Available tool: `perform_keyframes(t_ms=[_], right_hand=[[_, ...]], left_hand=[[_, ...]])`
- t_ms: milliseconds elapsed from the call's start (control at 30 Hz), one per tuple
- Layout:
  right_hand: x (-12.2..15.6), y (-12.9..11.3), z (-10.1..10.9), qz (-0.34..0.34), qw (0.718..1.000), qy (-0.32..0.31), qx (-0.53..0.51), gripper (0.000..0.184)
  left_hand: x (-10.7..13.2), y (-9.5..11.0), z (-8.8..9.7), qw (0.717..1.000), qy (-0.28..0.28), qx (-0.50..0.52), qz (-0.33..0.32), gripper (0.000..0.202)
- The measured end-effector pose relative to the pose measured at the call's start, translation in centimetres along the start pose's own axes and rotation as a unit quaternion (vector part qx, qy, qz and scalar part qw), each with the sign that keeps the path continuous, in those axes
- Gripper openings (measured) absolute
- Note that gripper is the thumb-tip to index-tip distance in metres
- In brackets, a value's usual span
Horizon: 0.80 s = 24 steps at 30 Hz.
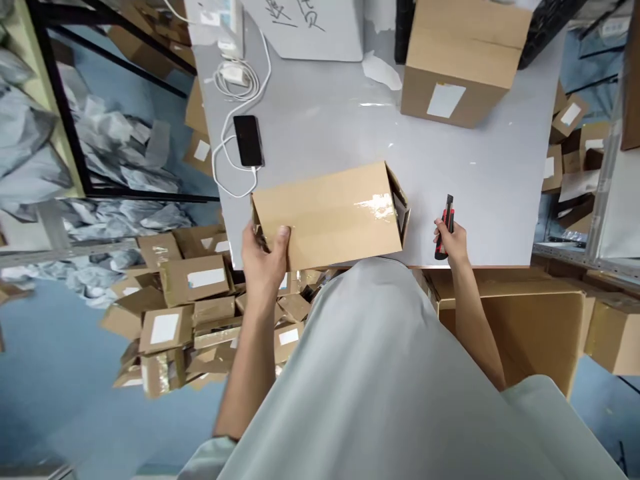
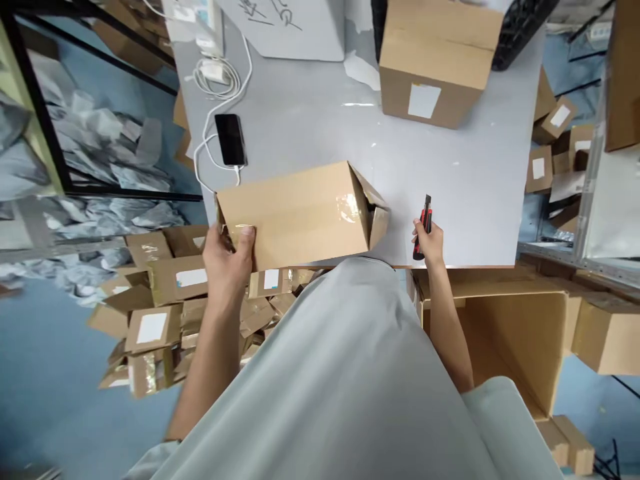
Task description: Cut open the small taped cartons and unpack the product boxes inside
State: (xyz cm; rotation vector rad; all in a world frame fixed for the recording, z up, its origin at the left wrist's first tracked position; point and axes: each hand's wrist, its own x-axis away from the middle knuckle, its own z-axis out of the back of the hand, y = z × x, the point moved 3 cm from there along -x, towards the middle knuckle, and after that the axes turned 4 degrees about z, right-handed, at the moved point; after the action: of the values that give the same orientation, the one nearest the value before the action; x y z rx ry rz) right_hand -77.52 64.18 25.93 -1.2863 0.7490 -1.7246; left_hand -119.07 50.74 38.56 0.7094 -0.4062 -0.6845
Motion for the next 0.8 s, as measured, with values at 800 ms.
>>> perform_keyframes(t_ms=[800], right_hand=[[3.5,-7.5,-4.5,0.17,0.98,-0.018,0.103,0.06]], left_hand=[[-8.3,-12.9,-4.2,0.915,-0.096,0.337,0.198,0.063]])
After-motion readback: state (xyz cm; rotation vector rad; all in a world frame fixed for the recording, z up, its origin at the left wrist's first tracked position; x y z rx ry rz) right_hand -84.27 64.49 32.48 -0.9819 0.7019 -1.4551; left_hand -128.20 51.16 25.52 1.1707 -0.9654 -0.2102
